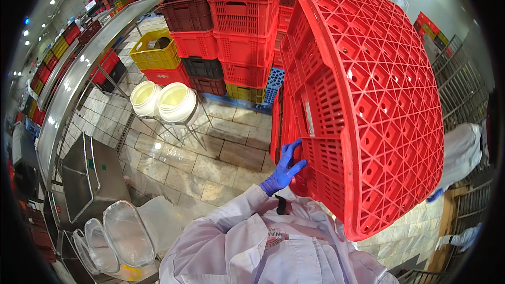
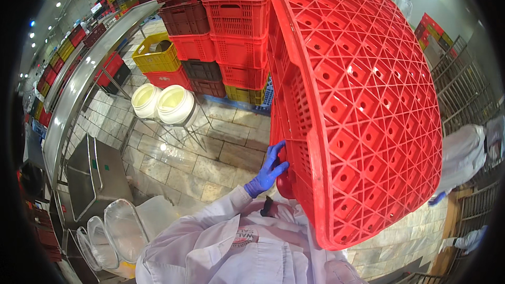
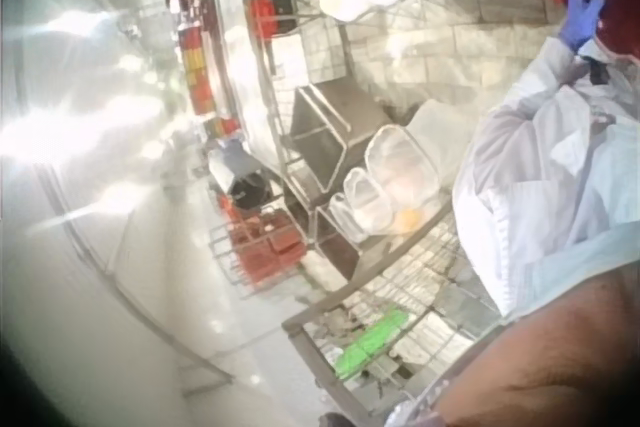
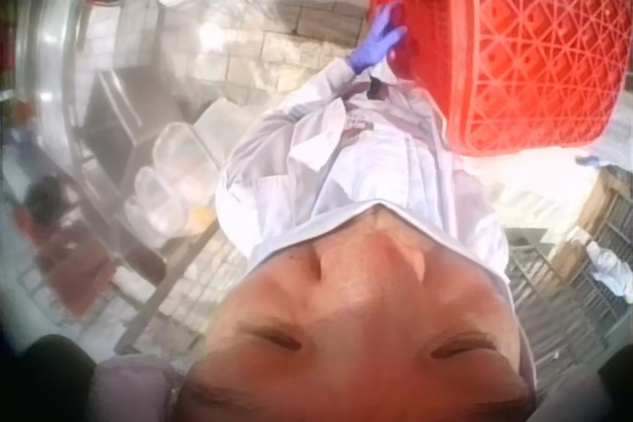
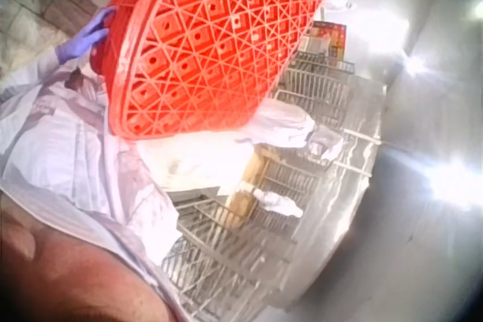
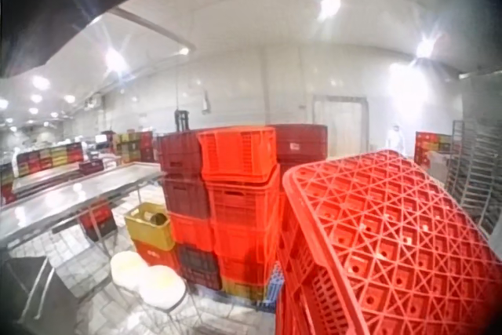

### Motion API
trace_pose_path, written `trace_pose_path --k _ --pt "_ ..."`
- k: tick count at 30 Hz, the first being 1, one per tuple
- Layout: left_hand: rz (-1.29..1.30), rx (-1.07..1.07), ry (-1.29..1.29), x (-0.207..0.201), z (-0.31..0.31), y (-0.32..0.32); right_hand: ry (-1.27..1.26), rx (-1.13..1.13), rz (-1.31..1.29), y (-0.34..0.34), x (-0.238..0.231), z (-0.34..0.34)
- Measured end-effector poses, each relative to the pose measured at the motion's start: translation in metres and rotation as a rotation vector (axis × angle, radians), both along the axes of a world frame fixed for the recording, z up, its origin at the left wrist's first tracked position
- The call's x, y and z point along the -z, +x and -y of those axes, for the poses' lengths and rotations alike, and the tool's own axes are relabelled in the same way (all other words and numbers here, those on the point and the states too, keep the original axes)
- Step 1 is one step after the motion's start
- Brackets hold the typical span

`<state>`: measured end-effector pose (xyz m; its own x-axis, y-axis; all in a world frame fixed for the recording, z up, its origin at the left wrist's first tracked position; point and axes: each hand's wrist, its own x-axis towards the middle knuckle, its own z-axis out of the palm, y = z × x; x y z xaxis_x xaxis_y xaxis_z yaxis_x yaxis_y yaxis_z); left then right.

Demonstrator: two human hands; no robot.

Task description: The person stacks red plastic crates, moves a metal bin, and handles buckets and a yellow crate. They then wipe a large stainless steel table with a squeegee and cloth, and finally stack assorted crates on a pallet.

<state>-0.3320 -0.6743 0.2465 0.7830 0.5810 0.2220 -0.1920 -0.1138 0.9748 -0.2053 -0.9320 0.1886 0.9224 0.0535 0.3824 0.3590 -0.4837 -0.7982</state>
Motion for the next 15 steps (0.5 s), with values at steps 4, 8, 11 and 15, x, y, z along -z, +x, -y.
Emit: trace_pose_path --k 4,8,11,15 --pt "-0.009 -0.033 0.106 -0.031 -0.043 0.029 0.072 0.014 0.122 0.041 -0.035 -0.065" --pt "0.016 -0.050 0.183 -0.064 -0.096 0.071 0.138 0.035 0.211 0.083 -0.078 -0.130" --pt "-0.034 -0.010 0.135 -0.100 -0.141 0.109 0.151 0.052 0.275 0.120 -0.116 -0.173" --pt "0.069 -0.022 0.373 -0.119 -0.215 0.171 0.144 -0.023 0.134 0.175 -0.158 -0.233"
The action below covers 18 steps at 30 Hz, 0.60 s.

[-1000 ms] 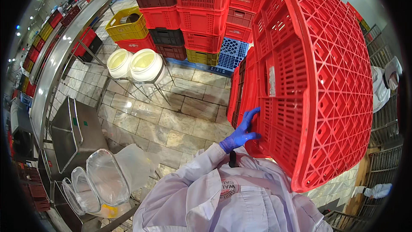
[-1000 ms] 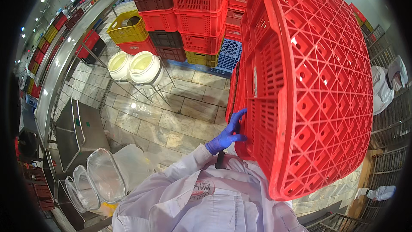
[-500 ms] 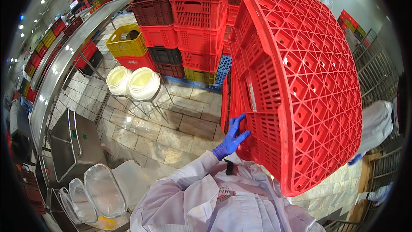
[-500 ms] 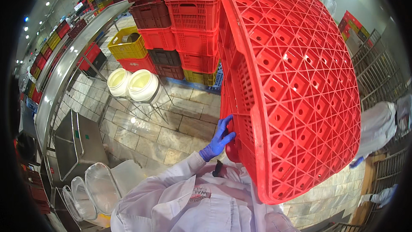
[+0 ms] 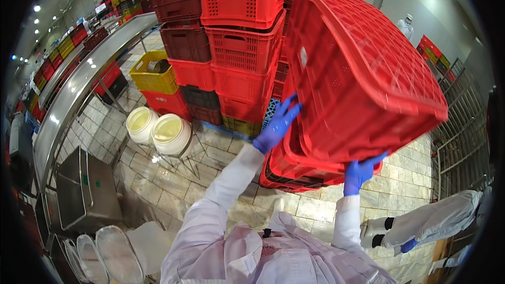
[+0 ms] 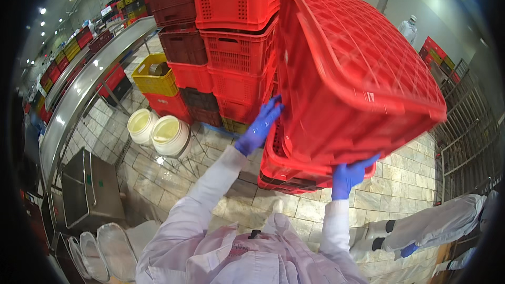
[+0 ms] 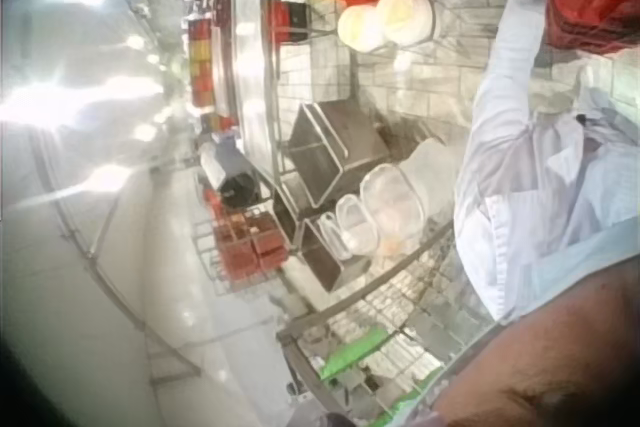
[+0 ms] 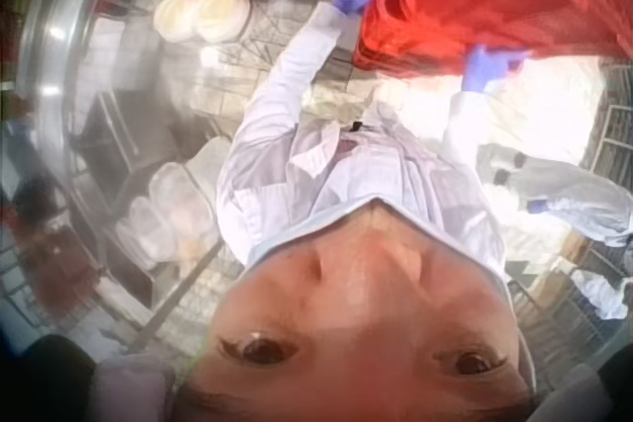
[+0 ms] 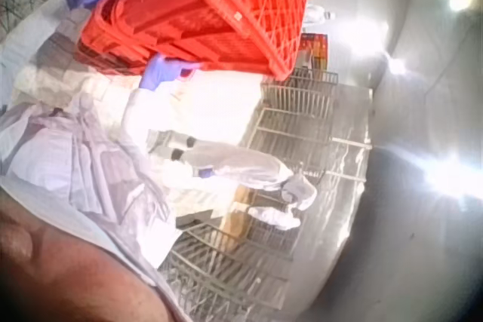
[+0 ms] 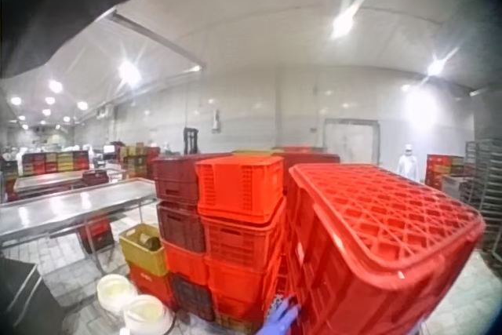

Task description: The person stacks red plastic crates, moves a metal bin, and handles buckets and a yellow crate. They then wipe a large stainless steel table with a squeegee and cloth, and finally stack assorted crates on a pallet.

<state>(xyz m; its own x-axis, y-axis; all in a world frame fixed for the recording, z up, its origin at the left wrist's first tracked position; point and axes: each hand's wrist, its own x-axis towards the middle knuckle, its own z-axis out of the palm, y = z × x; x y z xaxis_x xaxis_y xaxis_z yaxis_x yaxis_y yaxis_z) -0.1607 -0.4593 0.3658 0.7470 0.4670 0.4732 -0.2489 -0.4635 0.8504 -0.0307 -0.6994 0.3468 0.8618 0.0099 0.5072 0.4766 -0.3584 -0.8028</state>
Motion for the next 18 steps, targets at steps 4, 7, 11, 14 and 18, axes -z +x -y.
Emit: trace_pose_path --k 4,7,11,14,18 --pt "0.108 0.020 0.300 -0.001 -0.086 0.053 -0.191 0.039 0.126 0.048 -0.042 -0.069" --pt "0.118 0.109 0.133 -0.002 -0.165 0.090 -0.308 0.010 0.128 0.073 -0.065 -0.120" --pt "0.006 0.201 -0.177 -0.006 -0.211 0.128 -0.470 -0.078 -0.016 0.106 -0.053 -0.163" --pt "0.054 0.127 -0.331 -0.015 -0.254 0.150 -0.455 -0.098 0.043 0.136 -0.045 -0.213" --pt "0.095 -0.061 -0.615 -0.023 -0.268 0.156 -0.546 -0.133 0.065 0.169 -0.069 -0.271"
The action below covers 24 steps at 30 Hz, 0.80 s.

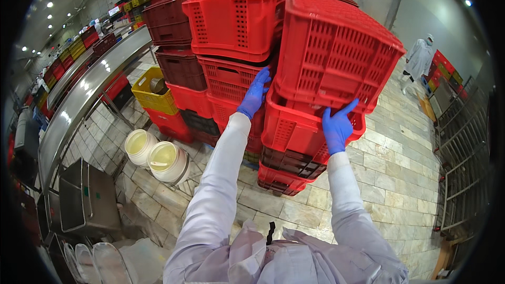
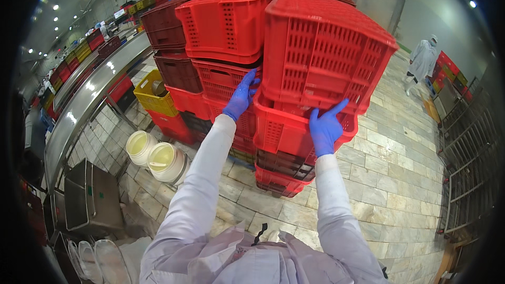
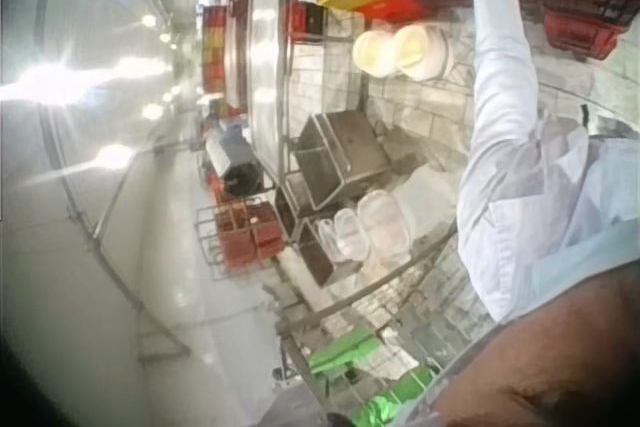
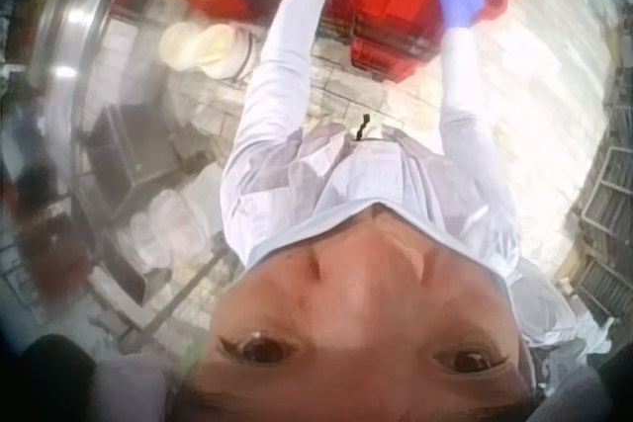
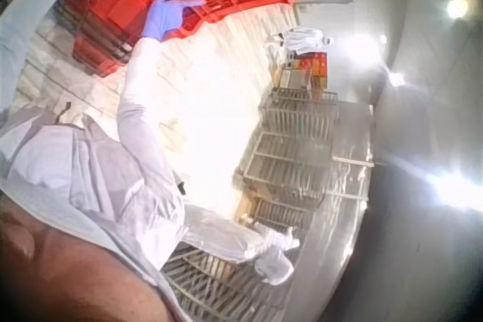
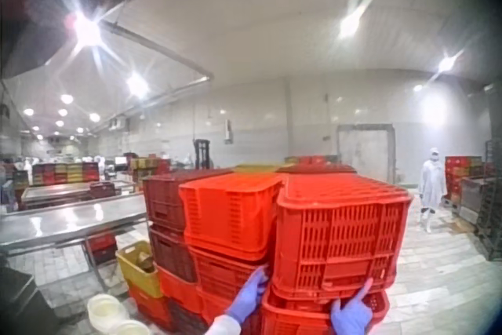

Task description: The person stacks red plastic crates, moves a metal bin, and handles buckets and a yellow crate. They then wipe a large stainless steel table with a squeegee and cloth, and finally stack assorted crates on a pallet.

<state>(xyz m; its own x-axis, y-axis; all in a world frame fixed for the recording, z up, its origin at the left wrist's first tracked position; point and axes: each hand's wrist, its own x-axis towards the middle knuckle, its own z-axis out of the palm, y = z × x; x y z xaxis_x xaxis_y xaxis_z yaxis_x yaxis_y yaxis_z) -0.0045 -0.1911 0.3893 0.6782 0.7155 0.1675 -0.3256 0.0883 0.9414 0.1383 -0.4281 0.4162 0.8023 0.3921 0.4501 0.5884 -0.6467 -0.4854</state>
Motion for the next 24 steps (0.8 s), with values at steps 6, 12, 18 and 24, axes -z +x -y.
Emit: trace_pose_path --k 6,12,18,24 --pt "-0.123 -0.173 0.142 0.078 -0.015 -0.061 -0.013 -0.017 0.150 0.030 0.016 -0.067" --pt "-0.549 -0.142 -0.324 0.309 0.032 -0.185 -0.052 0.030 0.140 0.039 0.031 -0.069" --pt "-1.367 0.138 -0.162 0.502 0.183 -0.377 -0.094 0.064 0.113 0.028 0.029 -0.079" --pt "-0.859 -0.150 -1.064 0.527 0.267 -0.469 -0.202 0.099 0.126 0.091 0.028 -0.115"
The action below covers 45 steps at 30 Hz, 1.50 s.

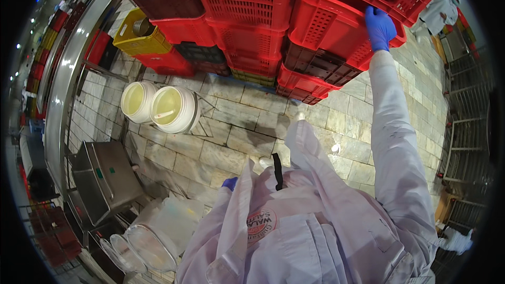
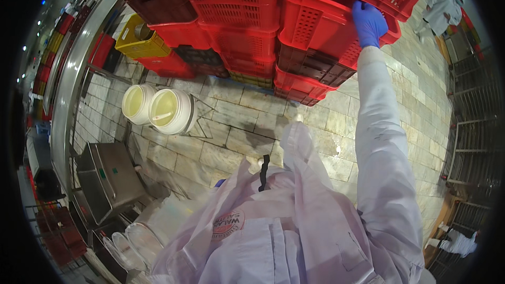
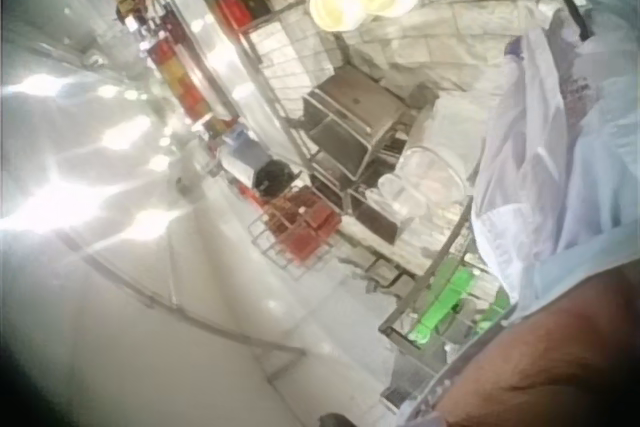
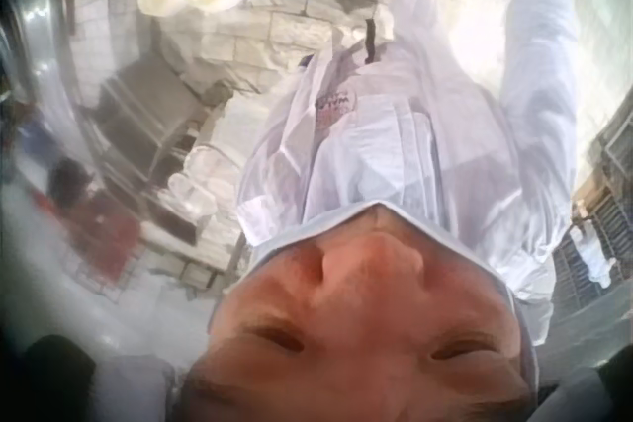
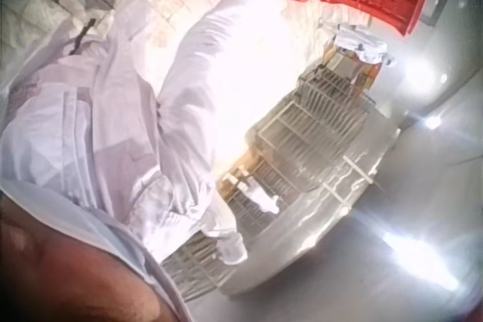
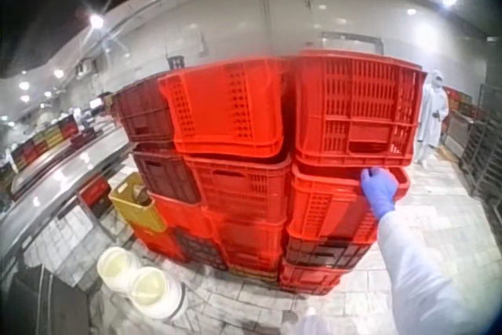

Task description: The person stacks red plastic crates, moves a metal bin, and handles buckets and a yellow crate. They then wipe a large stainless steel table with a squeegee and cloth, and finally stack assorted crates on a pallet.

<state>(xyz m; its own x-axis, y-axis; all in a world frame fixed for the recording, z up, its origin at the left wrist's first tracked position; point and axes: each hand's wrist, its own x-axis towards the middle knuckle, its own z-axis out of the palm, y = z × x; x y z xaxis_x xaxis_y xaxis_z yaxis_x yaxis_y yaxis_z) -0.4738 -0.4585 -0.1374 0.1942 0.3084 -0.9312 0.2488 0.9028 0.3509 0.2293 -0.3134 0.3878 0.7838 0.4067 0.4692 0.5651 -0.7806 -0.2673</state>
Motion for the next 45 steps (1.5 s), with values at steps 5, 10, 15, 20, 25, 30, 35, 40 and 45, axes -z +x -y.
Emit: trace_pose_path --k 5,10,15,20,25,30,35,40,45 --pt "-0.193 -0.059 0.219 -0.038 -0.006 -0.041 0.017 0.001 -0.019 0.006 0.008 -0.020" --pt "-0.387 0.209 0.166 -0.054 -0.049 0.002 0.014 -0.020 -0.011 0.007 0.008 -0.027" --pt "-0.201 0.325 0.412 -0.061 -0.110 0.096 0.071 -0.034 0.034 0.009 0.010 -0.031" --pt "-0.044 0.183 0.554 -0.090 -0.114 0.184 0.010 -0.102 -0.086 0.005 0.007 -0.019" --pt "-0.161 0.222 0.348 -0.070 -0.076 0.195 0.244 -0.708 0.099 0.010 0.009 0.016" --pt "-0.341 0.151 0.204 -0.036 -0.018 0.177 0.465 -1.153 0.236 0.053 -0.018 0.096" --pt "-0.394 0.137 0.067 -0.005 0.009 0.233 1.026 -0.877 -0.430 0.163 0.001 0.164" --pt "-0.349 0.180 0.135 -0.013 0.017 0.301 1.062 -0.735 -0.769 0.221 0.054 0.172" --pt "-0.375 0.205 0.153 -0.024 -0.019 0.353 0.869 -0.575 -1.117 0.257 0.160 0.177"
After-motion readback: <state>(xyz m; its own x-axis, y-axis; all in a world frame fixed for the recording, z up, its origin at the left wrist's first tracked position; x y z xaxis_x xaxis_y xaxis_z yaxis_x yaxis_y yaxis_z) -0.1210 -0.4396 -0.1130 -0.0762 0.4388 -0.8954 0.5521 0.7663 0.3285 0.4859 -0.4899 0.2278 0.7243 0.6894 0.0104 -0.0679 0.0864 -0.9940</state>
